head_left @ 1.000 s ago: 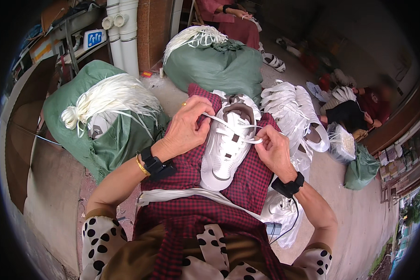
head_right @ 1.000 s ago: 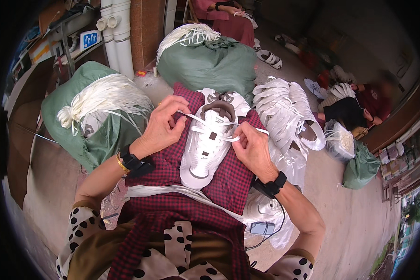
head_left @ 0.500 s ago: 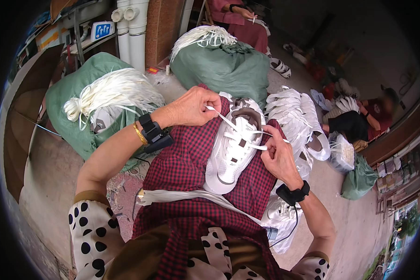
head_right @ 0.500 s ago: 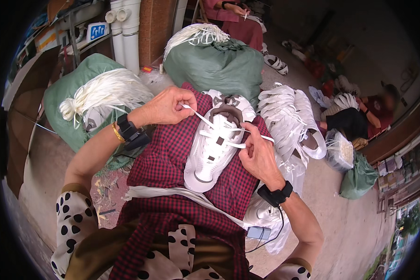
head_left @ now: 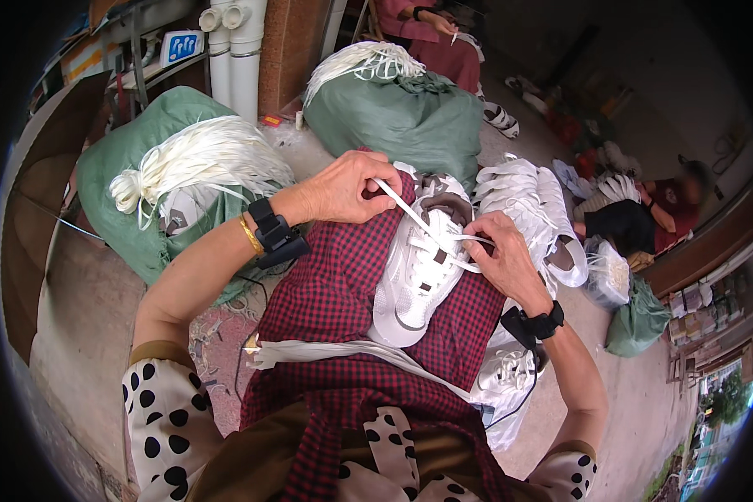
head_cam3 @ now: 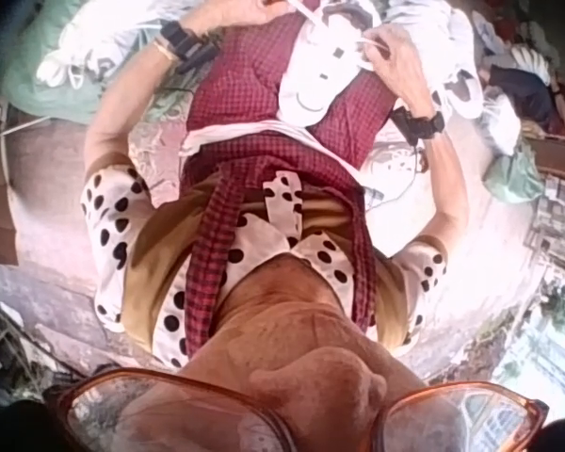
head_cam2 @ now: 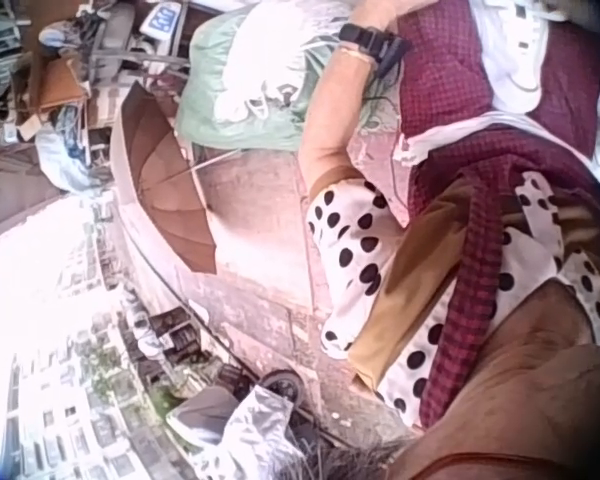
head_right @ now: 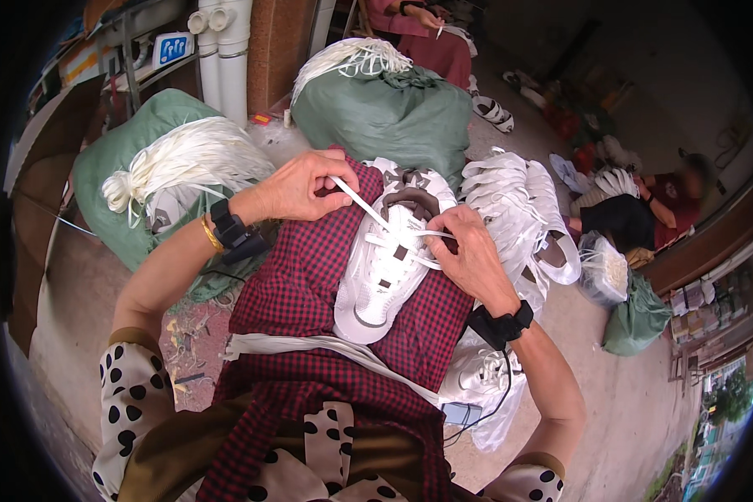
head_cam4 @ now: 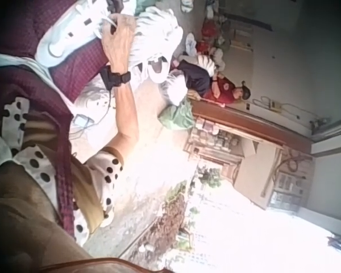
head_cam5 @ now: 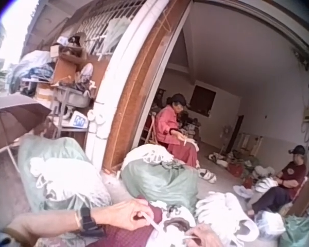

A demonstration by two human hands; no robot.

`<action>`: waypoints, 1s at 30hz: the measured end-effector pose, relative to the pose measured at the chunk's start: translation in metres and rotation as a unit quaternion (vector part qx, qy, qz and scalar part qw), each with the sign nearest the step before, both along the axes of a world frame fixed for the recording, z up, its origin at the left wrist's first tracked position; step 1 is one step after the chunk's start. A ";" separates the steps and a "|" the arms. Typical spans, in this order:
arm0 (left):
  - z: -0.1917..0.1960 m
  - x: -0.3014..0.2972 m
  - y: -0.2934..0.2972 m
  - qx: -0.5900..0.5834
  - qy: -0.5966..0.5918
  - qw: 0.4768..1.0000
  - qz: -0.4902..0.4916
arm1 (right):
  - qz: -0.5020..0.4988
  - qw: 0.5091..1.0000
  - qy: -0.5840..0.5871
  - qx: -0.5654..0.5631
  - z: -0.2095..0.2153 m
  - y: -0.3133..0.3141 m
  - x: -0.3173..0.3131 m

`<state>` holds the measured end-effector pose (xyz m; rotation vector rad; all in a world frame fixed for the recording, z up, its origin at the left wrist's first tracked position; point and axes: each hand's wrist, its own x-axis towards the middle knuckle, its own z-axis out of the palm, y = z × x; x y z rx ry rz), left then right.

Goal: The recorder is lacing a pair of white sneakers by threading white laces through the eyelets.

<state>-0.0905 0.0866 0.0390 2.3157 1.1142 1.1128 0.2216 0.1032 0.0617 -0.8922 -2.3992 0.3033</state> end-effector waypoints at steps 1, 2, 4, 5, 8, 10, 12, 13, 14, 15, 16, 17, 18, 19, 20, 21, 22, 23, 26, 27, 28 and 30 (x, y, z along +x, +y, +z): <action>0.001 -0.001 0.001 0.001 -0.001 1.000 -0.002 | 0.010 1.000 -0.019 -0.011 0.000 0.003 -0.001; 0.003 -0.002 0.002 0.007 -0.007 1.000 -0.005 | 0.020 0.999 -0.038 -0.023 0.001 0.004 -0.002; 0.004 -0.004 0.004 0.011 -0.016 1.000 -0.006 | 0.008 0.998 -0.030 -0.060 0.007 0.003 -0.008; 0.004 -0.005 0.005 0.029 -0.017 0.999 -0.011 | -0.002 0.995 -0.021 -0.097 0.011 0.001 -0.012; 0.004 -0.004 0.003 0.046 -0.015 0.999 -0.013 | -0.004 0.997 -0.005 -0.075 0.017 -0.007 -0.016; 0.002 -0.006 0.002 0.044 -0.012 0.999 -0.012 | -0.005 0.997 -0.008 -0.072 0.018 -0.009 -0.017; -0.005 -0.009 0.001 0.034 -0.024 0.999 -0.012 | -0.008 0.998 -0.008 -0.068 0.016 -0.010 -0.016; -0.003 -0.009 0.000 0.038 -0.022 0.999 -0.015 | -0.028 0.997 -0.008 -0.075 0.016 -0.012 -0.012; -0.002 -0.008 -0.002 0.028 -0.024 0.999 -0.011 | -0.048 0.996 -0.006 -0.081 0.017 -0.014 -0.009; 0.000 -0.007 -0.004 0.017 -0.026 0.999 -0.007 | -0.053 0.996 -0.002 -0.078 0.020 -0.014 -0.004; -0.004 -0.009 -0.003 0.018 -0.023 0.999 -0.013 | -0.058 0.995 -0.013 -0.076 0.021 -0.014 0.001; -0.008 -0.012 -0.003 0.021 -0.018 1.000 -0.007 | -0.063 0.995 -0.023 -0.074 0.021 -0.014 0.006; -0.010 -0.014 -0.003 0.026 -0.013 1.000 -0.002 | -0.070 0.995 -0.018 -0.073 0.024 -0.014 0.010; -0.012 -0.013 -0.003 0.016 -0.019 1.000 -0.001 | -0.074 0.994 -0.048 -0.063 0.027 -0.015 0.015; -0.014 -0.013 -0.003 0.016 -0.014 1.000 -0.012 | -0.078 0.993 -0.078 -0.052 0.029 -0.015 0.019; -0.015 -0.012 -0.004 -0.001 -0.015 1.000 0.006 | -0.060 0.995 -0.070 -0.032 0.027 -0.015 0.024; -0.015 -0.010 -0.005 -0.018 -0.015 0.999 0.023 | -0.071 0.995 -0.064 -0.031 0.023 -0.013 0.030; -0.012 -0.008 -0.006 -0.028 0.025 0.999 0.034 | -0.057 0.996 -0.071 0.000 0.018 -0.011 0.037; -0.012 -0.006 -0.010 0.063 0.100 0.992 0.043 | -0.043 0.997 -0.060 0.022 0.011 -0.014 0.051; -0.016 -0.008 -0.009 0.136 0.128 0.982 0.037 | -0.033 0.998 -0.044 0.035 0.009 -0.014 0.054; -0.018 -0.009 -0.009 0.137 0.135 0.981 0.032 | -0.023 0.998 -0.028 0.048 0.007 -0.014 0.056; -0.023 -0.011 -0.008 0.194 0.203 0.957 0.069 | -0.020 0.998 -0.031 0.057 0.006 -0.014 0.058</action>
